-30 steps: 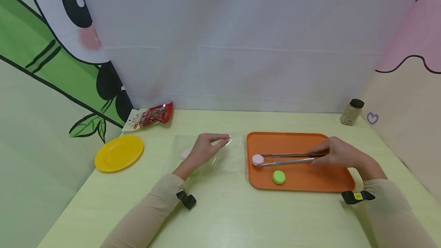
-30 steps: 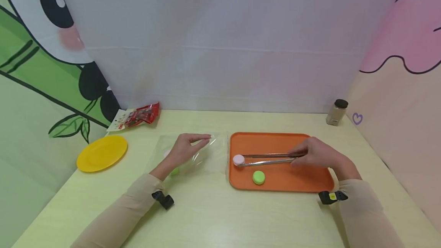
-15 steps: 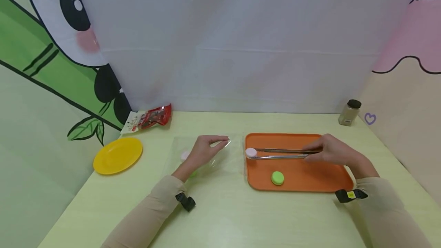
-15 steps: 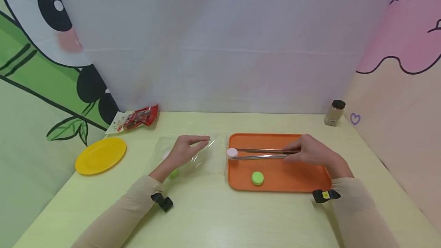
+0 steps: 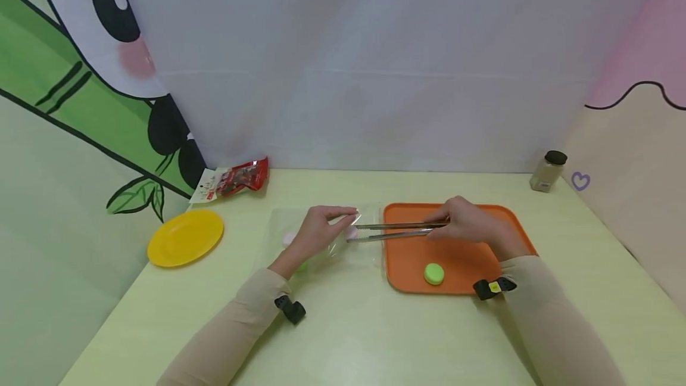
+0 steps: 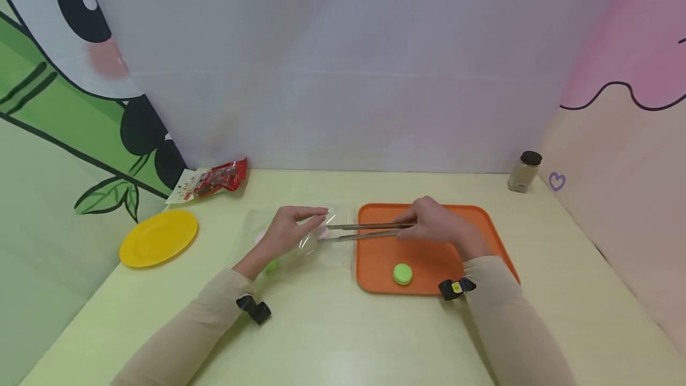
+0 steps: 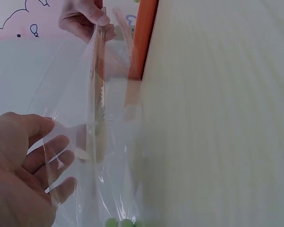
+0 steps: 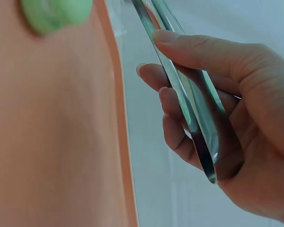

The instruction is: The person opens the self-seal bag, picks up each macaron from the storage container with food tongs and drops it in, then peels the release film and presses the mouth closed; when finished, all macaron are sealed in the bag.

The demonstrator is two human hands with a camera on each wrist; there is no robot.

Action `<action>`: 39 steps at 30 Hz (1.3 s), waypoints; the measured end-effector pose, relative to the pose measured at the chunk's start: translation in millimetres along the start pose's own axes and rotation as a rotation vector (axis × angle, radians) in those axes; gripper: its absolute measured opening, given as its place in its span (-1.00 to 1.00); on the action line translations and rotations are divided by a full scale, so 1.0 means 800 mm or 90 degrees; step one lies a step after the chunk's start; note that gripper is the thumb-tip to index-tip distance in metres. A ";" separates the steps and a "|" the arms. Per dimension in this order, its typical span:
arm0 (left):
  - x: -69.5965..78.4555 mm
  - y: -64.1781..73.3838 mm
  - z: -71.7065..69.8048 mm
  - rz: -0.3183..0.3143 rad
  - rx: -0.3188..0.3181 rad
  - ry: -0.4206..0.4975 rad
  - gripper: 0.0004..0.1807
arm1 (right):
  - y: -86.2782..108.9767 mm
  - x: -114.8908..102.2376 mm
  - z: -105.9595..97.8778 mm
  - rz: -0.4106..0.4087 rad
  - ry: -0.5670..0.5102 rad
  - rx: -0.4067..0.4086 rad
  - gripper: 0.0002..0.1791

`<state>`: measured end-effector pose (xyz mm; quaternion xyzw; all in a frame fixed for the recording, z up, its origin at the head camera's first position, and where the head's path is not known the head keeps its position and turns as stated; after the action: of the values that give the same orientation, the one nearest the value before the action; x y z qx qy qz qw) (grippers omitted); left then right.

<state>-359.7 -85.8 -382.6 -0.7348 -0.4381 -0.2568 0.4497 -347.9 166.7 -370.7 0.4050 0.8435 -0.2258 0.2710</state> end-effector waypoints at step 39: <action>0.006 0.001 -0.001 0.017 0.004 -0.025 -0.75 | -0.038 -0.040 0.058 -0.024 -0.021 -0.036 -0.73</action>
<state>-356.7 -84.6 -379.2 -0.7445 -0.4376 -0.2347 0.4463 -342.4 103.7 -380.3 0.3775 0.8523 -0.2140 0.2922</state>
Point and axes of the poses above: each hand's wrist, its own y-axis away from the middle knuckle, its own z-axis out of the palm, x = y × z, the point moved 9 cm from there along -y, towards the middle knuckle, and after that the axes turned 10 degrees about x, right-handed, at the moved point
